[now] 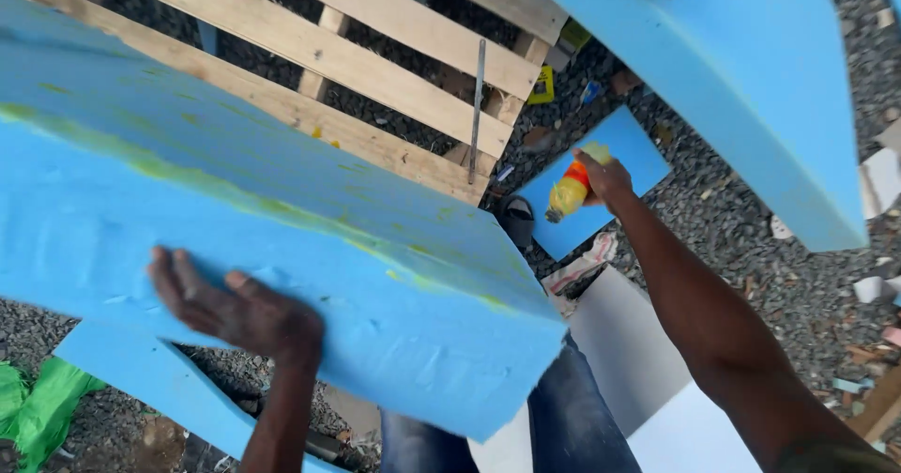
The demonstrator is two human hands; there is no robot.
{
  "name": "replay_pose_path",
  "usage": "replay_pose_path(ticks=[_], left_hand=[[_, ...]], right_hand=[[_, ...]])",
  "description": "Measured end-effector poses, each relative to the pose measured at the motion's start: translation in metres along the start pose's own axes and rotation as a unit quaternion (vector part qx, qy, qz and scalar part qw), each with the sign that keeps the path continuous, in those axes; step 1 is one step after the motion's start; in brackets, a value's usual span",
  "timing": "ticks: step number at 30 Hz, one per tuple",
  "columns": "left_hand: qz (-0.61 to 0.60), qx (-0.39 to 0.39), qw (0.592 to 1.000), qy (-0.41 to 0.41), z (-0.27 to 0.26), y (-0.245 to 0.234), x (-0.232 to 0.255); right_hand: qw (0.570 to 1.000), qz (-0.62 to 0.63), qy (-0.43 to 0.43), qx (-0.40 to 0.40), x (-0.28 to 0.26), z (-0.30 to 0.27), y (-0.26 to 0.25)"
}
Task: Applying adhesive from a bottle onto a blue foam block and then attaching another foam piece to it.
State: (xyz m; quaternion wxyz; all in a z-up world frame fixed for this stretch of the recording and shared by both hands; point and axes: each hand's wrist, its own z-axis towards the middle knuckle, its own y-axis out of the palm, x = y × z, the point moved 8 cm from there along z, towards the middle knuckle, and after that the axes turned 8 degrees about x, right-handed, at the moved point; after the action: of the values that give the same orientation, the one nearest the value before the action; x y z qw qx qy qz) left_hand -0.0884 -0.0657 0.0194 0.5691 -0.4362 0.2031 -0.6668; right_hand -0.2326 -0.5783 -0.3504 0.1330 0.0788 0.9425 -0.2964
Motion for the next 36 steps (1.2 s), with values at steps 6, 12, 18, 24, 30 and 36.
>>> replay_pose_path(ticks=[6, 12, 18, 24, 30, 36], left_hand=[[-0.003, -0.031, 1.000, 0.004, -0.002, -0.008, 0.024], [0.033, -0.010, 0.999, 0.006, 0.007, -0.010, 0.038], [0.044, 0.014, 0.999, -0.005, 0.007, -0.008, 0.018], [0.028, -0.007, 0.999, -0.013, 0.008, -0.011, 0.022], [0.017, 0.003, 1.000, -0.020, 0.008, -0.012, 0.020], [0.022, 0.005, 0.998, -0.051, 0.005, -0.004, 0.006]], right_hand=[[0.969, -0.223, -0.102, -0.002, 0.007, 0.056, 0.017], [0.835, -0.126, -0.523, 0.116, -0.178, -0.164, -0.084], [0.661, -0.160, -0.691, 0.245, -0.330, -0.186, -0.099], [0.664, -0.359, -0.637, 0.155, -0.428, -0.093, -0.086], [0.479, -0.348, -0.736, 0.328, -0.510, -0.091, -0.204], [0.347, -0.415, -0.705, 0.458, -0.505, -0.153, -0.243]])
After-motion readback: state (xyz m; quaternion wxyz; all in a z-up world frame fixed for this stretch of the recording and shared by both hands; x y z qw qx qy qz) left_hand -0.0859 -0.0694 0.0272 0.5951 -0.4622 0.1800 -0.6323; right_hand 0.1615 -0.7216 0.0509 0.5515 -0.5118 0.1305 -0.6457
